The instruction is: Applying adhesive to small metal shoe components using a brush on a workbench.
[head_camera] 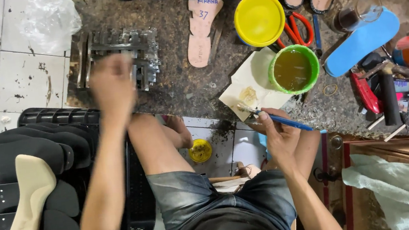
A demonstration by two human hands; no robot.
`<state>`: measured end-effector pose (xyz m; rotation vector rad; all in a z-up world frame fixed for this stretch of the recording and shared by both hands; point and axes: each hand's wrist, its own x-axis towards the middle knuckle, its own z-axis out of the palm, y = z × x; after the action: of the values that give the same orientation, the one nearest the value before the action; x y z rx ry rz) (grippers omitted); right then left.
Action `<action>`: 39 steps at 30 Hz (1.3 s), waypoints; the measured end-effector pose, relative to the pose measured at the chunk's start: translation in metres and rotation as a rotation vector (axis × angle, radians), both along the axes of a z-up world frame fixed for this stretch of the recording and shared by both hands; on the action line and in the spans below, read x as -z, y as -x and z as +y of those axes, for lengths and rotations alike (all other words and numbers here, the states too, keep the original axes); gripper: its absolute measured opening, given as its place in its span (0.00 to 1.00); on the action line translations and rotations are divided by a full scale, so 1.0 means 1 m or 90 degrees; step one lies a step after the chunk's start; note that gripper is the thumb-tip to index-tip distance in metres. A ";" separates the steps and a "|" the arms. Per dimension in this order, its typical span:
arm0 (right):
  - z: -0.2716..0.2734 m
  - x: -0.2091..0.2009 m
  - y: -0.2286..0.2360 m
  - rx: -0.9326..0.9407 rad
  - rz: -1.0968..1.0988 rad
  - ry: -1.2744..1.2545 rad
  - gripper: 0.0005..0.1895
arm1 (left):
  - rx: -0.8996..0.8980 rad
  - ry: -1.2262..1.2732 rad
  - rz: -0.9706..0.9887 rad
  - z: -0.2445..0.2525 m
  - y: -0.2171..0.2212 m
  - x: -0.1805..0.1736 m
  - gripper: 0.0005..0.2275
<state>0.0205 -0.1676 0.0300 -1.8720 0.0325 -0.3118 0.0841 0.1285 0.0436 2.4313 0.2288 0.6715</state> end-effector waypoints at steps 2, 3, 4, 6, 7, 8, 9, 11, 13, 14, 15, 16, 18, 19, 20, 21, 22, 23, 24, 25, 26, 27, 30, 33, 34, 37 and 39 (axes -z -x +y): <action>-0.001 -0.009 -0.001 0.010 -0.004 0.018 0.03 | 0.057 0.022 0.052 -0.041 -0.014 0.040 0.08; -0.001 -0.014 -0.003 0.019 -0.012 0.035 0.03 | 0.113 0.042 0.099 -0.062 -0.023 0.059 0.09; -0.003 -0.022 -0.004 0.019 -0.014 0.035 0.03 | 0.113 0.042 0.097 -0.077 -0.028 0.072 0.09; -0.009 -0.039 -0.003 0.027 0.009 0.193 0.03 | 0.196 0.051 0.148 -0.110 -0.042 0.096 0.10; -0.014 -0.037 -0.005 0.034 0.010 0.195 0.03 | 0.204 0.052 0.148 -0.117 -0.047 0.089 0.10; -0.018 -0.036 -0.008 0.035 -0.034 0.169 0.03 | 0.168 0.006 0.151 -0.123 -0.053 0.081 0.11; -0.023 -0.034 -0.009 0.032 -0.076 0.144 0.03 | 0.128 -0.039 0.155 -0.129 -0.057 0.074 0.12; -0.041 -0.030 -0.017 0.033 -0.115 0.177 0.04 | 0.120 -0.020 0.156 -0.135 -0.059 0.076 0.10; -0.057 -0.028 -0.028 0.034 -0.153 0.209 0.04 | 0.112 -0.003 0.158 -0.137 -0.063 0.079 0.08; -0.063 -0.029 -0.034 0.028 -0.192 0.251 0.03 | 0.099 0.058 0.152 -0.136 -0.064 0.082 0.07; -0.069 -0.030 -0.040 0.019 -0.232 0.293 0.03 | 0.083 0.120 0.146 -0.136 -0.064 0.085 0.06; -0.072 -0.030 -0.043 0.020 -0.228 0.294 0.03 | 0.085 0.121 0.149 -0.135 -0.060 0.082 0.06; -0.076 -0.030 -0.055 0.000 -0.200 0.357 0.03 | 0.081 0.228 0.172 -0.129 -0.055 0.074 0.09; -0.077 -0.026 -0.058 0.003 -0.200 0.357 0.03 | 0.084 0.226 0.172 -0.128 -0.043 0.053 0.09; -0.078 -0.023 -0.061 -0.008 -0.171 0.361 0.03 | 0.081 0.260 0.186 -0.128 -0.031 0.033 0.09; -0.079 -0.018 -0.063 -0.021 -0.141 0.365 0.03 | 0.078 0.294 0.201 -0.128 -0.018 0.013 0.08; -0.080 -0.020 -0.058 -0.019 -0.140 0.365 0.03 | 0.079 0.293 0.202 -0.124 -0.009 0.022 0.08; -0.081 -0.021 -0.054 0.001 -0.149 0.344 0.03 | 0.071 0.294 0.214 -0.120 -0.001 0.032 0.08; -0.081 -0.023 -0.050 0.021 -0.157 0.323 0.03 | 0.064 0.295 0.227 -0.115 0.007 0.041 0.08; -0.081 -0.021 -0.046 0.018 -0.153 0.320 0.03 | 0.060 0.294 0.232 -0.112 0.017 0.036 0.08; -0.081 -0.019 -0.043 0.034 -0.145 0.261 0.03 | 0.036 0.327 0.230 -0.110 0.028 0.031 0.09; -0.082 -0.018 -0.041 0.055 -0.139 0.205 0.02 | 0.018 0.361 0.226 -0.109 0.035 0.026 0.10; -0.086 -0.001 -0.029 0.191 -0.112 0.039 0.03 | -0.021 0.587 0.276 -0.117 0.063 0.013 0.09; -0.066 0.005 -0.015 0.173 -0.026 -0.101 0.05 | -0.004 0.733 0.294 -0.138 0.080 0.030 0.08; -0.056 -0.002 -0.012 0.171 -0.026 -0.102 0.05 | -0.006 0.733 0.292 -0.137 0.081 0.033 0.08; -0.030 -0.011 -0.001 0.109 0.074 -0.015 0.01 | 0.008 0.762 0.377 -0.137 0.087 0.042 0.13; -0.017 -0.002 -0.002 0.044 0.078 -0.025 0.02 | 0.009 0.822 0.352 -0.135 0.091 0.047 0.12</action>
<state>0.0230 -0.1843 0.0321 -1.8513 0.1868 -0.2416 -0.0068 -0.0067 -0.0033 1.2786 0.6255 -0.2025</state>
